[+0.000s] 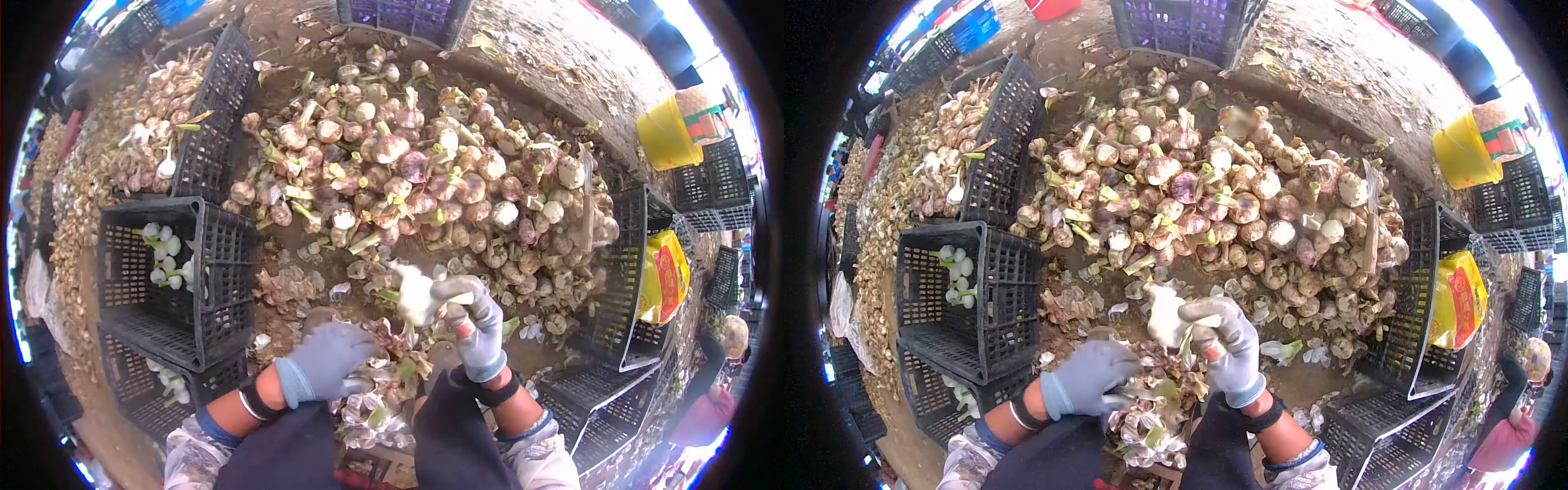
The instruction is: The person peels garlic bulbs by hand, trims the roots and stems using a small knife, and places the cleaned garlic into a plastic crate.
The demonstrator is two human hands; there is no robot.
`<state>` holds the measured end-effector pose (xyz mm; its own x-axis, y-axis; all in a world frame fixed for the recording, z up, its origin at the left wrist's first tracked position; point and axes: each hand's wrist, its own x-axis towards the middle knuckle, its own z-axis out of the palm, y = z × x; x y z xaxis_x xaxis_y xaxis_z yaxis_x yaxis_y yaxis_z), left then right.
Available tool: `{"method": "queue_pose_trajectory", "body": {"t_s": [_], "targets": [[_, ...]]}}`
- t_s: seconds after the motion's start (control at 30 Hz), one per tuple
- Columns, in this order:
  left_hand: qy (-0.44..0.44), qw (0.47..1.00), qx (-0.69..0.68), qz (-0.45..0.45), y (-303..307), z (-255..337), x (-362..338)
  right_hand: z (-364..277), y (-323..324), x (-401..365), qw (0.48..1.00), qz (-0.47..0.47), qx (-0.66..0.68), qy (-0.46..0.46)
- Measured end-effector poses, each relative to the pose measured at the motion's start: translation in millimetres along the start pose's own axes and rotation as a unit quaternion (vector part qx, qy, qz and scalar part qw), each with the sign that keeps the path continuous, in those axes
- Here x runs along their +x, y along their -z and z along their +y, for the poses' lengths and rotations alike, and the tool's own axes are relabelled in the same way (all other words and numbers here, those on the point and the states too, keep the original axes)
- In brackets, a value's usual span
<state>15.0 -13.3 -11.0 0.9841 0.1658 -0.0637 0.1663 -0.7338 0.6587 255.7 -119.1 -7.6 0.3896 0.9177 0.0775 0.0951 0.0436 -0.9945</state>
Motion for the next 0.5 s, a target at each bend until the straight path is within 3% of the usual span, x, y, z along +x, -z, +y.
{"method": "queue_pose_trajectory", "body": {"t_s": [0.07, 0.13, 0.23, 0.3, 0.4, 0.5], "targets": [[0.041, 0.993, -0.027, 0.104, 17, -1, 5, -1, 0, 0, 0.996, -0.045, -0.053, 0.061], [0.049, 0.968, -0.033, 0.245, 42, 9, 13, -9, -5, 0, 0.994, -0.073, -0.049, 0.06], [-0.065, 0.963, -0.033, 0.258, 37, 11, 26, -29, -11, 9, 0.983, -0.136, -0.072, 0.104], [-0.057, 0.962, -0.042, 0.262, 27, 11, 24, -34, -8, 10, 0.975, -0.16, -0.093, 0.12], [-0.091, 0.962, 0.033, 0.254, 26, 15, 22, -35, -11, 4, 0.986, -0.105, -0.079, 0.103], [-0.052, 0.974, 0.051, 0.215, 7, 8, 13, -40, -8, 7, 0.99, -0.1, -0.061, 0.08]]}}
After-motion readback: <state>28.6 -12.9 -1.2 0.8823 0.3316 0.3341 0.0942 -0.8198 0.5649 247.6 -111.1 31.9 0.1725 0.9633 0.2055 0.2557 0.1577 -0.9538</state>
